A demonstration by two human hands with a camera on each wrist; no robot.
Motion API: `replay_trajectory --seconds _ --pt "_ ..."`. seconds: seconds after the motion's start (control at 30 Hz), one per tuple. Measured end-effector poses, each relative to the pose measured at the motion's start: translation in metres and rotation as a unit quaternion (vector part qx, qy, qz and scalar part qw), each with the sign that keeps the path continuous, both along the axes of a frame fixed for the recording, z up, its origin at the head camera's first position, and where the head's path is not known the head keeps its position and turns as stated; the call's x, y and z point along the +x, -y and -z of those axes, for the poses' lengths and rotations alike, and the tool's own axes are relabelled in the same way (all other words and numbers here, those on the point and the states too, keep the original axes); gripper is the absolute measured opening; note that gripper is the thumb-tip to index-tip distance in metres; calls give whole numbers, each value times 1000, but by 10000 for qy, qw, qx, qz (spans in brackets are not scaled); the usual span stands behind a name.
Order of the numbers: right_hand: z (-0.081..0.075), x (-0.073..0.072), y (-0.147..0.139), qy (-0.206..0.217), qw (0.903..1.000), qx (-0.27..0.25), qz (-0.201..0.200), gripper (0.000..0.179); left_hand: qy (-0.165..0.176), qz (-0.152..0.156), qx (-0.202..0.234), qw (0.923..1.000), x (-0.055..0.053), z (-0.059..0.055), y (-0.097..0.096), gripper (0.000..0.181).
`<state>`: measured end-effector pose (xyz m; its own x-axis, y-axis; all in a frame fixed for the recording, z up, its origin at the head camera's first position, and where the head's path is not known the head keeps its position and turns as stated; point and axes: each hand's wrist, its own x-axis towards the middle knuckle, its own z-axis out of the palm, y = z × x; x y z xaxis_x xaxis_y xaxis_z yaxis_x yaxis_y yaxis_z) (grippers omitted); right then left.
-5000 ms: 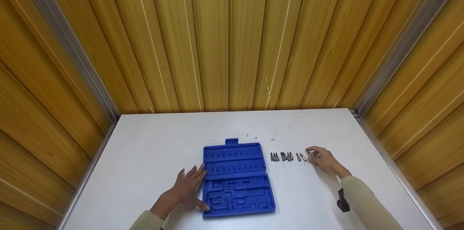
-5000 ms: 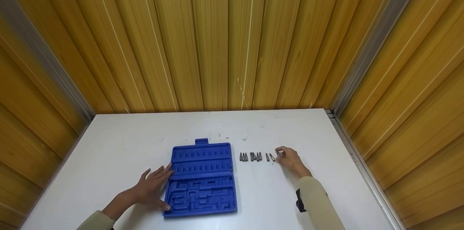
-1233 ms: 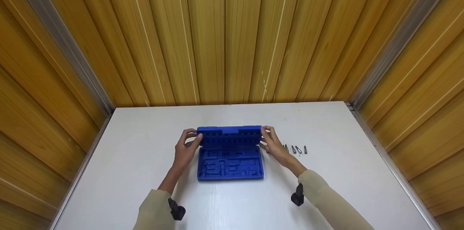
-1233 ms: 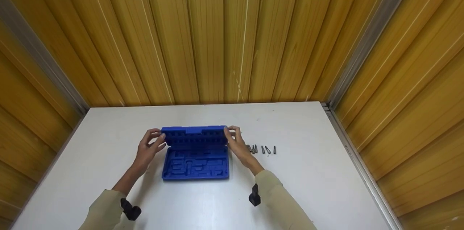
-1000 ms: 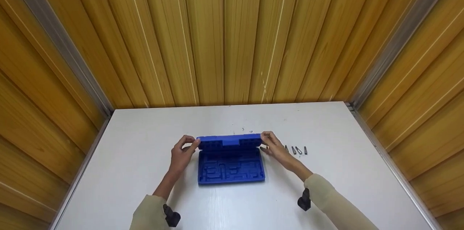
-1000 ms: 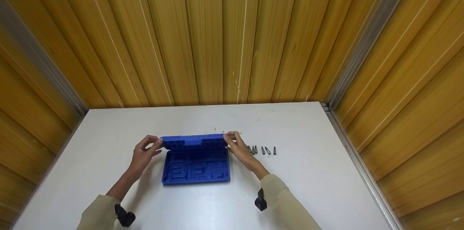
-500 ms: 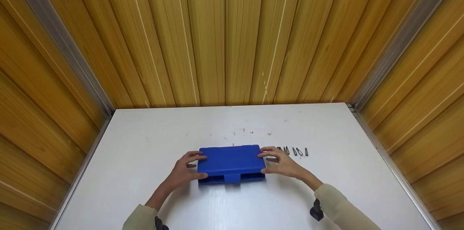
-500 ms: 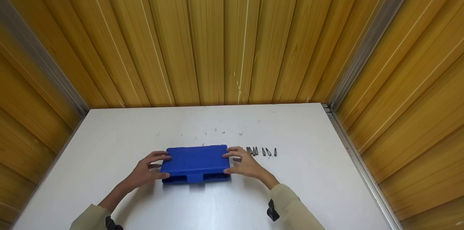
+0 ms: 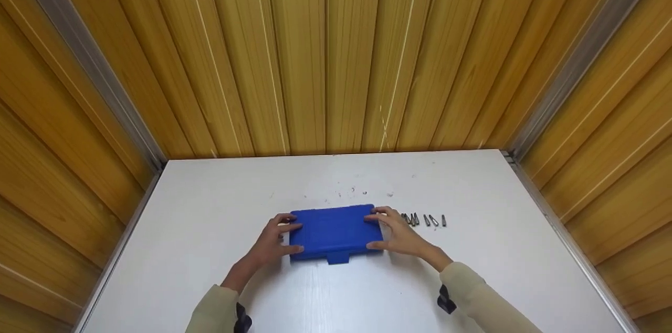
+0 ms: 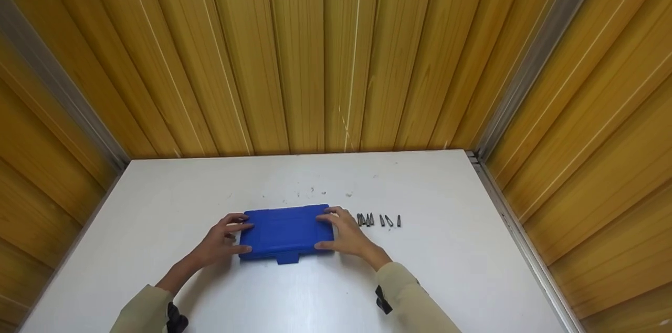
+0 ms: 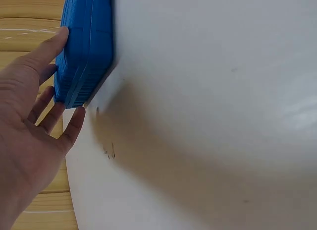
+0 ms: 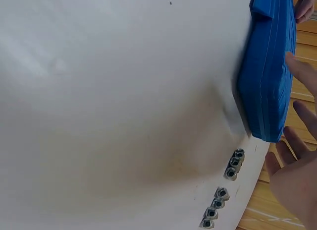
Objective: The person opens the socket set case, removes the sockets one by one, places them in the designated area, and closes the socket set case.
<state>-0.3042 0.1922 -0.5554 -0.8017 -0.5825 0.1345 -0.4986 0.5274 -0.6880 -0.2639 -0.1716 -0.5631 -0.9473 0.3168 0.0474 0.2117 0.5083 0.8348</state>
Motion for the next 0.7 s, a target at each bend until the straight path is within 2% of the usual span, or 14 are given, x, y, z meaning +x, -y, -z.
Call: replay_trajectory --seconds 0.2,0.4,0.53,0.7 --pt "0 -11 32 -26 9985 504 -231 98 4 56 163 9999 -5 3 -1 58" --pt "6 -14 54 -343 9920 1165 -341 118 27 80 258 9996 -3 6 -3 58" --pt "10 -11 57 -594 9865 1512 -196 121 29 161 270 9995 -1 9 -6 58" --pt "13 -11 57 -946 9844 1477 102 115 -31 163 232 9996 -2 8 -8 58"
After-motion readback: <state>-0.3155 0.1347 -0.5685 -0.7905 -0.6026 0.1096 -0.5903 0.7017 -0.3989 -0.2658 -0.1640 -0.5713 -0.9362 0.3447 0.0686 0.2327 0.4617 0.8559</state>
